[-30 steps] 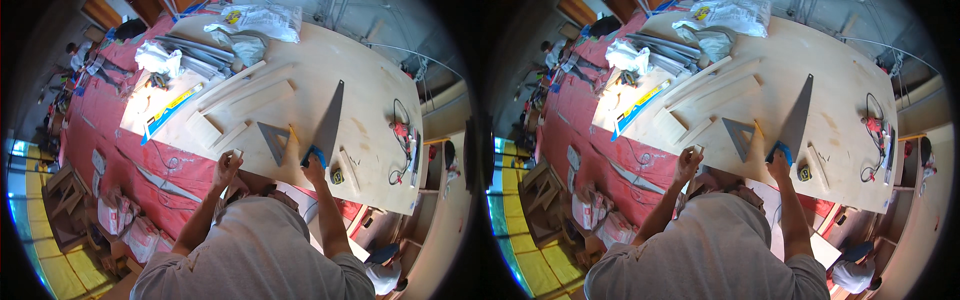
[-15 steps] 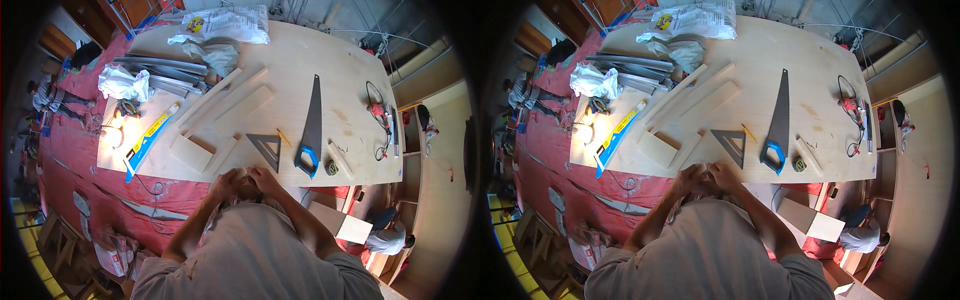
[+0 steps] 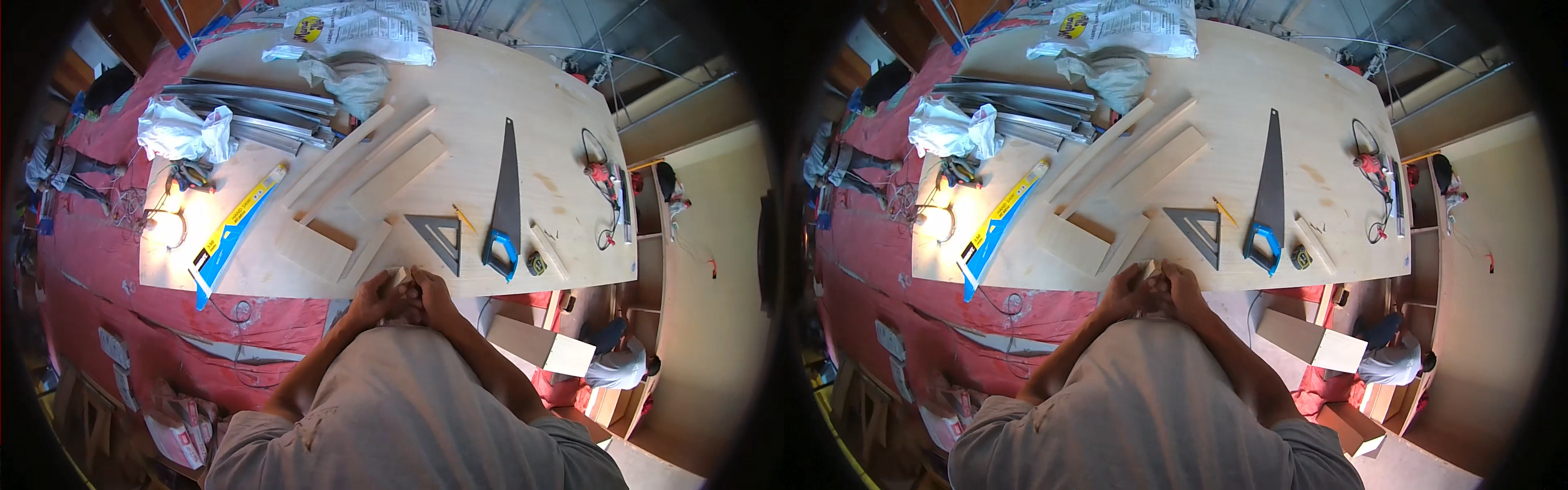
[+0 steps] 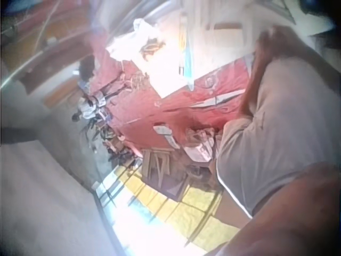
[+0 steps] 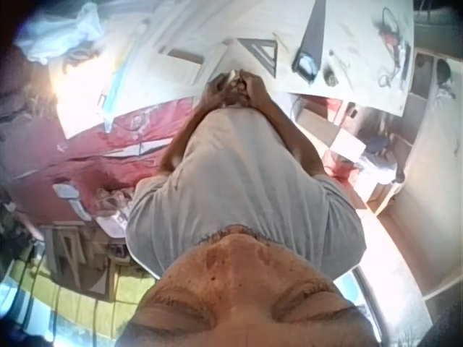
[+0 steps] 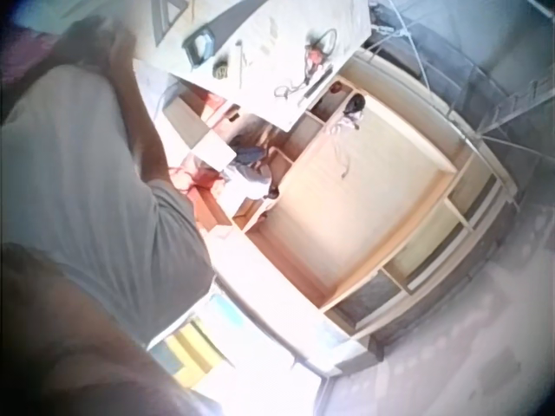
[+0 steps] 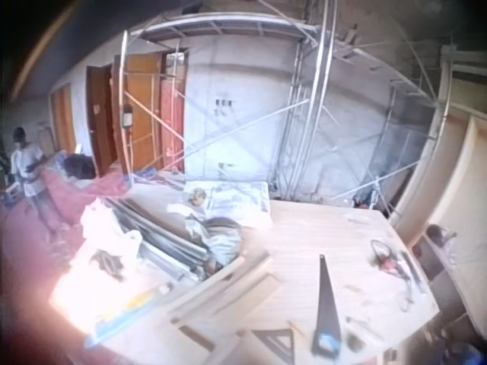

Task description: The person measures and marks wooden pieces using a pencil and a triangle ruler, cuts a wooden piece with a hand saw, and fits the pieces together by hand.

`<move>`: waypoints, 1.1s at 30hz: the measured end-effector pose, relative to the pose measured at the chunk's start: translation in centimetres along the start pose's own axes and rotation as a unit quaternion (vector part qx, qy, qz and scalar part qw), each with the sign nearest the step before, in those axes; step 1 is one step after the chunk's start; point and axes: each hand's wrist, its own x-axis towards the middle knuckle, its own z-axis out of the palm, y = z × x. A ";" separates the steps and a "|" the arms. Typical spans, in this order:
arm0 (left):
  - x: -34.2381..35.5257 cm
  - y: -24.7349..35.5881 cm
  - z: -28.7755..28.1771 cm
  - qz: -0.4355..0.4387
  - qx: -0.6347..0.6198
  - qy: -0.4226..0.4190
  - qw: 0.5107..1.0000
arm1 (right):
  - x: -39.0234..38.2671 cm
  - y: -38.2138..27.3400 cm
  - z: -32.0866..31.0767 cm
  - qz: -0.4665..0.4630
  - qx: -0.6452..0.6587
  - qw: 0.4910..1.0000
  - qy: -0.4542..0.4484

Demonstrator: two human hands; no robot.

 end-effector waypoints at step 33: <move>1.4 -8.8 -17.9 -0.182 0.173 0.410 0.877 | 21.0 -1.0 1.2 -0.445 -0.818 0.330 -0.155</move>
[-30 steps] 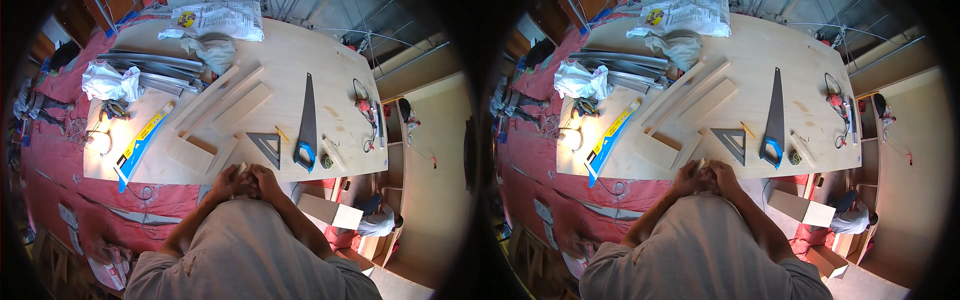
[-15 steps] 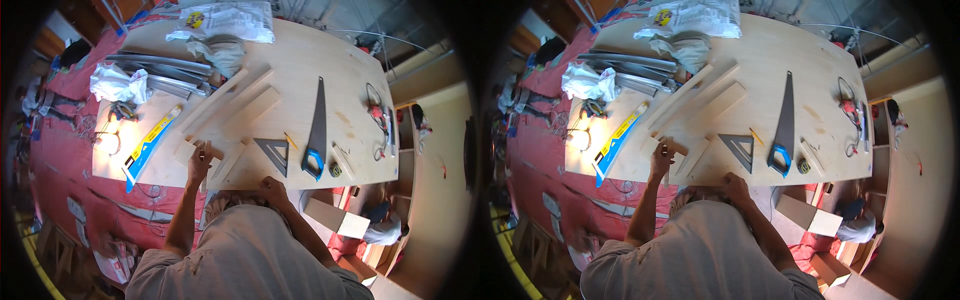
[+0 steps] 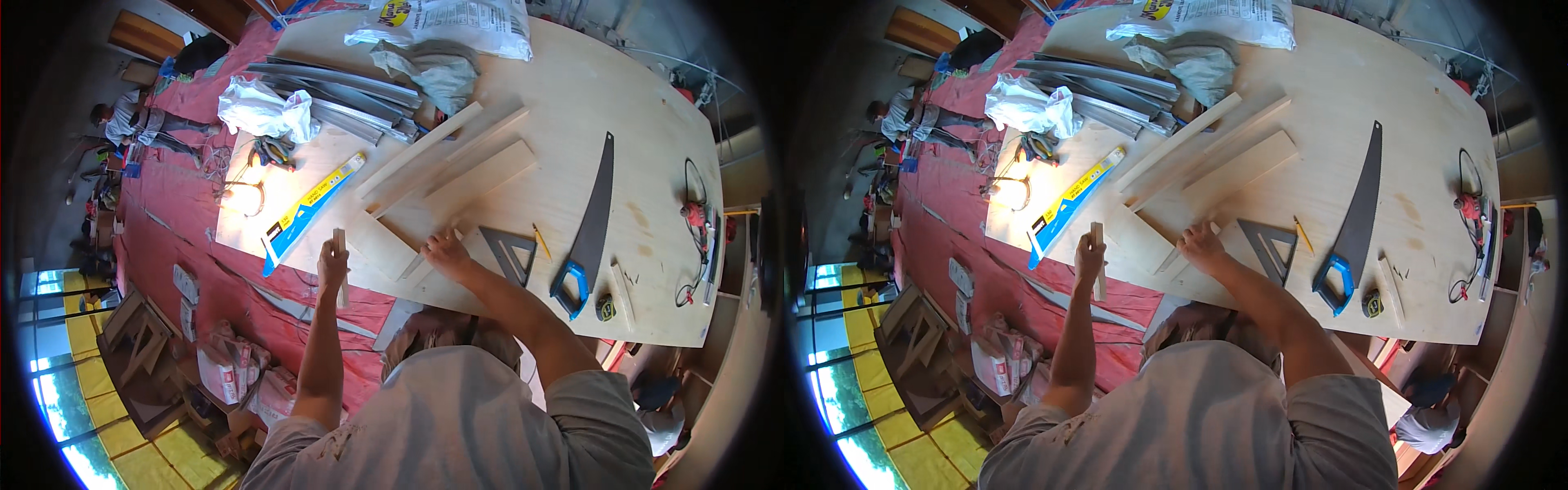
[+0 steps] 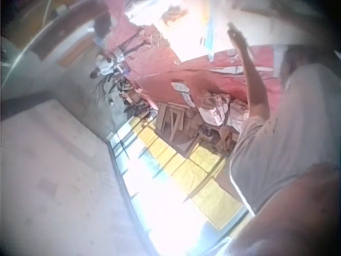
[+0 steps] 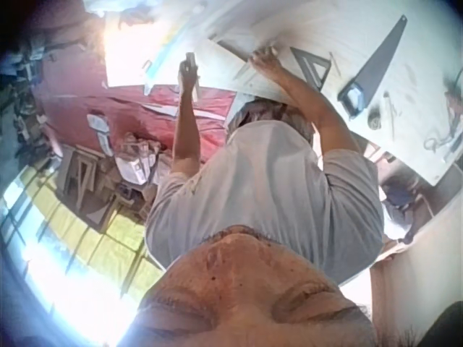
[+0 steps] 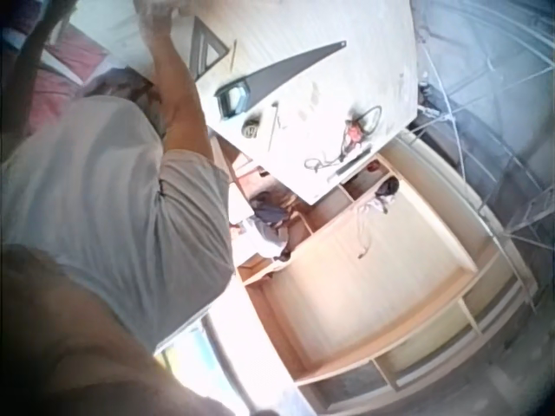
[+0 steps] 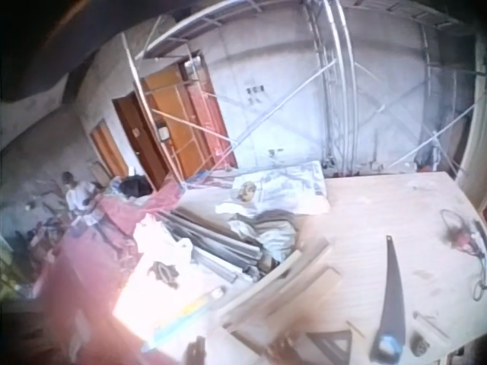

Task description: The person measures and marks wooden pieces using a pencil and a triangle ruler, cuts a wooden piece with a hand saw, and fits the pieces together by hand.

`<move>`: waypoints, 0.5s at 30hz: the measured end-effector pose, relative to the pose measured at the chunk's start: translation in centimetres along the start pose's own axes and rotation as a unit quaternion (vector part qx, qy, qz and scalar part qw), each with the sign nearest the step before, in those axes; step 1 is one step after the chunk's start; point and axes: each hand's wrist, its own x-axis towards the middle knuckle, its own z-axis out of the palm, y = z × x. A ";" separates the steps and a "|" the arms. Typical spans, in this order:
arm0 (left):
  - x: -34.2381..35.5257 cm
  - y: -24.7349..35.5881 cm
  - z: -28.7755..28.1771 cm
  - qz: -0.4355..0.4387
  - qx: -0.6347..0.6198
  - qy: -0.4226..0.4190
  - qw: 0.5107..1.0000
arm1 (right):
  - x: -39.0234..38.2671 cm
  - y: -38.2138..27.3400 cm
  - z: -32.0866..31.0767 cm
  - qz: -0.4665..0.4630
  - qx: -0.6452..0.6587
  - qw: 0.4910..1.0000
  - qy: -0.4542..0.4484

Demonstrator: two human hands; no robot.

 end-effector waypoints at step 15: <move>-3.6 -3.9 9.5 0.067 -0.142 -0.101 0.982 | -8.3 -2.0 -3.7 0.309 0.446 0.840 0.009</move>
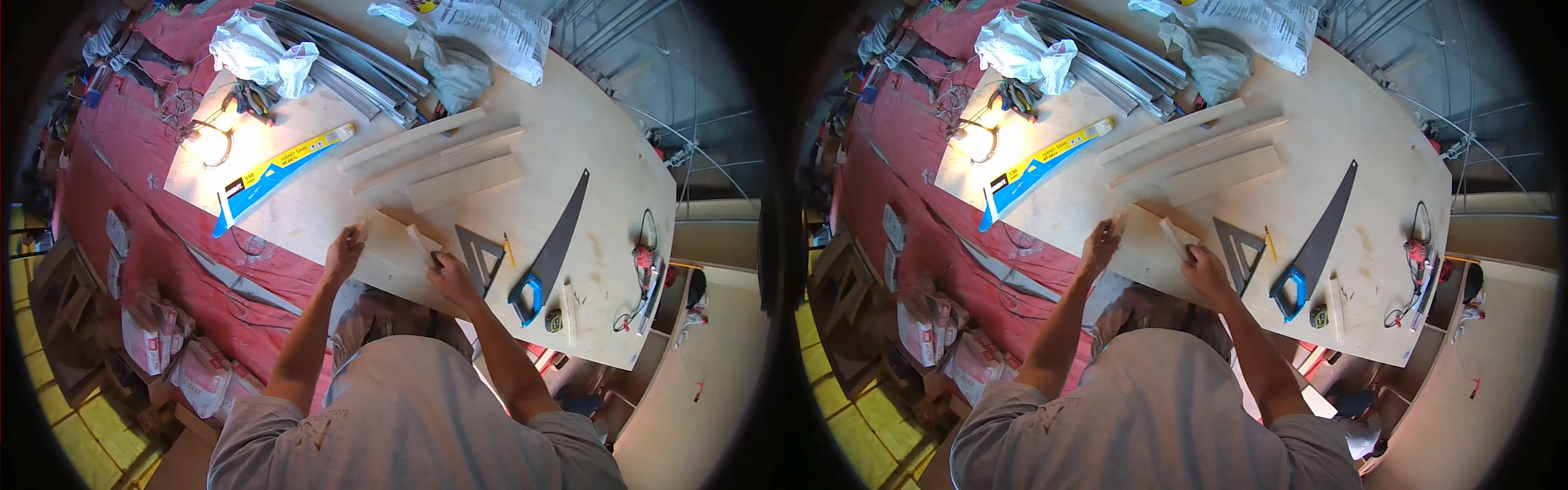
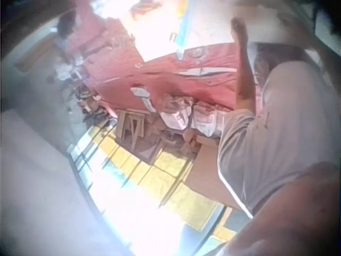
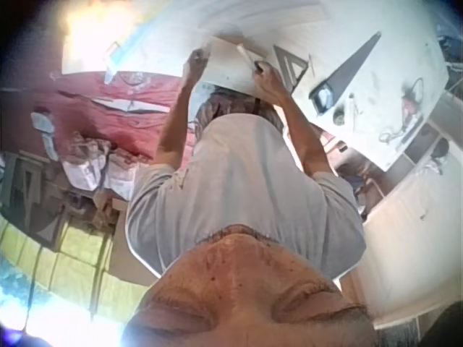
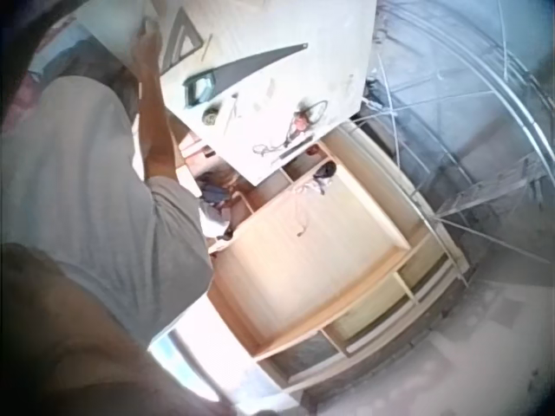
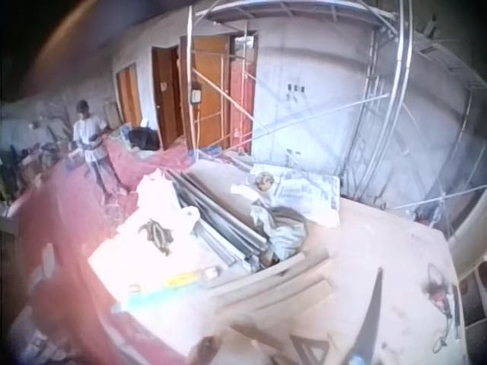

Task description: The person measures and marks wooden pieces using a pencil and a triangle ruler, cuts a wooden piece with a hand saw, and fits the pieces together by hand.

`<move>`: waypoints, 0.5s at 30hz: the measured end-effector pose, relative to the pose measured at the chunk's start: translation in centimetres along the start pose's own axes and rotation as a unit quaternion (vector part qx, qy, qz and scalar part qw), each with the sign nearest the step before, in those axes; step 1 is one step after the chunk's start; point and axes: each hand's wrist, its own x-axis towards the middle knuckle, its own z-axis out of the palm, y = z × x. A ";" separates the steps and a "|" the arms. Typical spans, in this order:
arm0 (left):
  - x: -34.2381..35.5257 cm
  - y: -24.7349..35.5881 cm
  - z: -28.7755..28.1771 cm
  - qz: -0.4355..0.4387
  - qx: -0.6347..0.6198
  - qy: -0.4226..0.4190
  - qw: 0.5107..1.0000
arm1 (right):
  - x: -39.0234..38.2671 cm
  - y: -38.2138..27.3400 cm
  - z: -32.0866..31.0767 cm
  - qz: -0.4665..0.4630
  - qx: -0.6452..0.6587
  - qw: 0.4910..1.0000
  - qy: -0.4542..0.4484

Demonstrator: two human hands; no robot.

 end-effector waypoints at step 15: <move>0.2 6.4 4.7 -0.027 0.141 0.072 0.987 | 1.2 0.6 3.8 0.039 -0.119 0.992 -0.009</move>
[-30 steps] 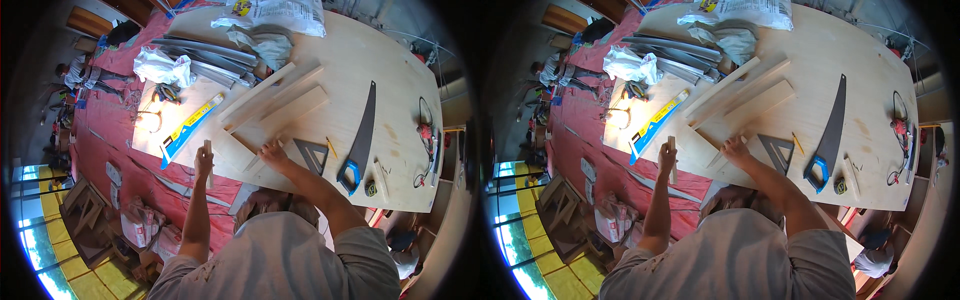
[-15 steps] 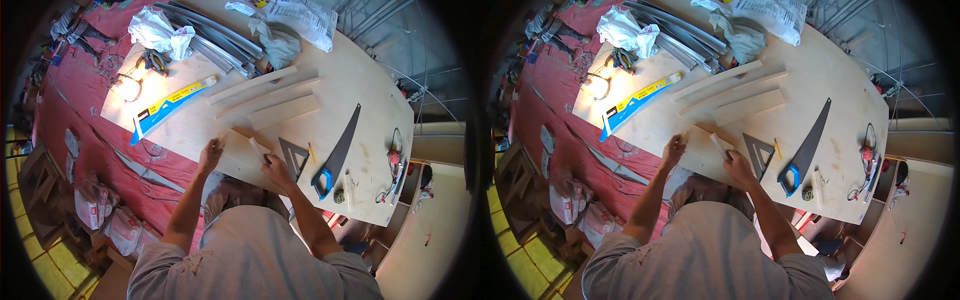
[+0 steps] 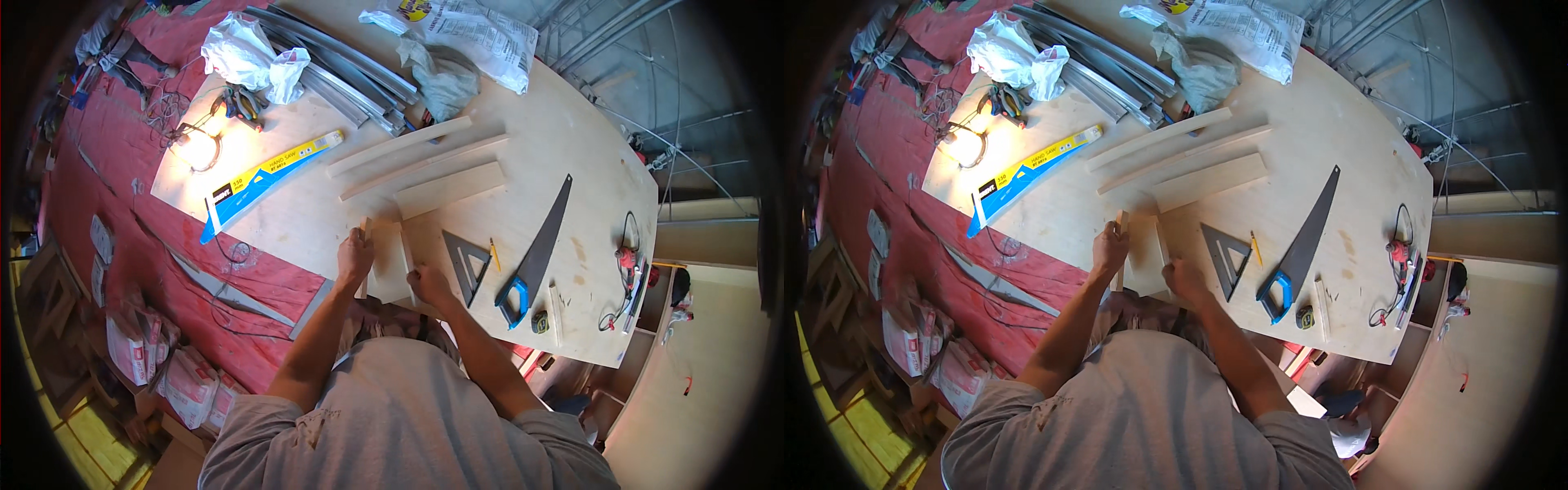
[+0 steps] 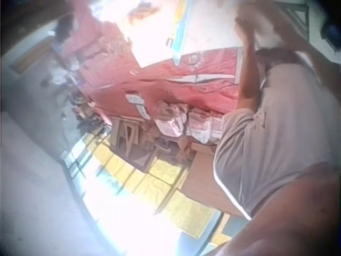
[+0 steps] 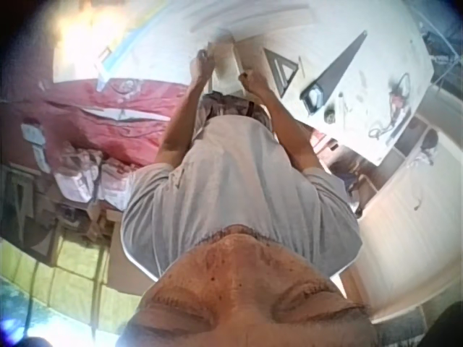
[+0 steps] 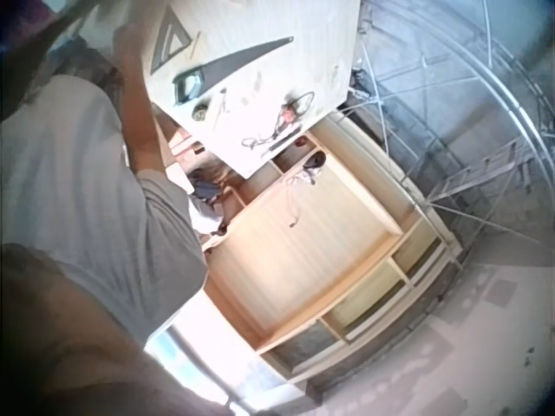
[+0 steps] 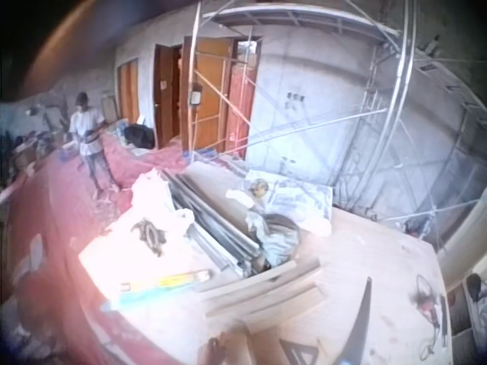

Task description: The person measures and marks wooden pieces using a pencil and a triangle ruler, cuts a wooden piece with a hand saw, and fits the pieces together by hand.

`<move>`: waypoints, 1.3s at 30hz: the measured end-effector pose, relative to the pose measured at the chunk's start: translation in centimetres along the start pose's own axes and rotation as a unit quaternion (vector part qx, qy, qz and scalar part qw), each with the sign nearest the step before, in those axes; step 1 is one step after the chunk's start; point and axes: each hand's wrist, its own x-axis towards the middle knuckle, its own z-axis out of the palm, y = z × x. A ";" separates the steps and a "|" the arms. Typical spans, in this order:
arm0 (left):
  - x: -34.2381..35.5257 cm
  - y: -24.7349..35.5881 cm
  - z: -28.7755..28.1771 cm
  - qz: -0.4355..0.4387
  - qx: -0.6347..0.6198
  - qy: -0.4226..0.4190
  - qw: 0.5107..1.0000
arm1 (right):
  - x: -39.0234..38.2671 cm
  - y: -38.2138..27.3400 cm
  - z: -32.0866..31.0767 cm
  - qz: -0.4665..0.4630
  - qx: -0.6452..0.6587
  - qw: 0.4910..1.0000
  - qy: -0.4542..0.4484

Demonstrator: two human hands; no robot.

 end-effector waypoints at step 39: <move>-2.0 3.6 2.8 -0.030 0.258 -0.071 0.963 | 1.1 2.6 4.6 -0.068 0.140 0.980 0.126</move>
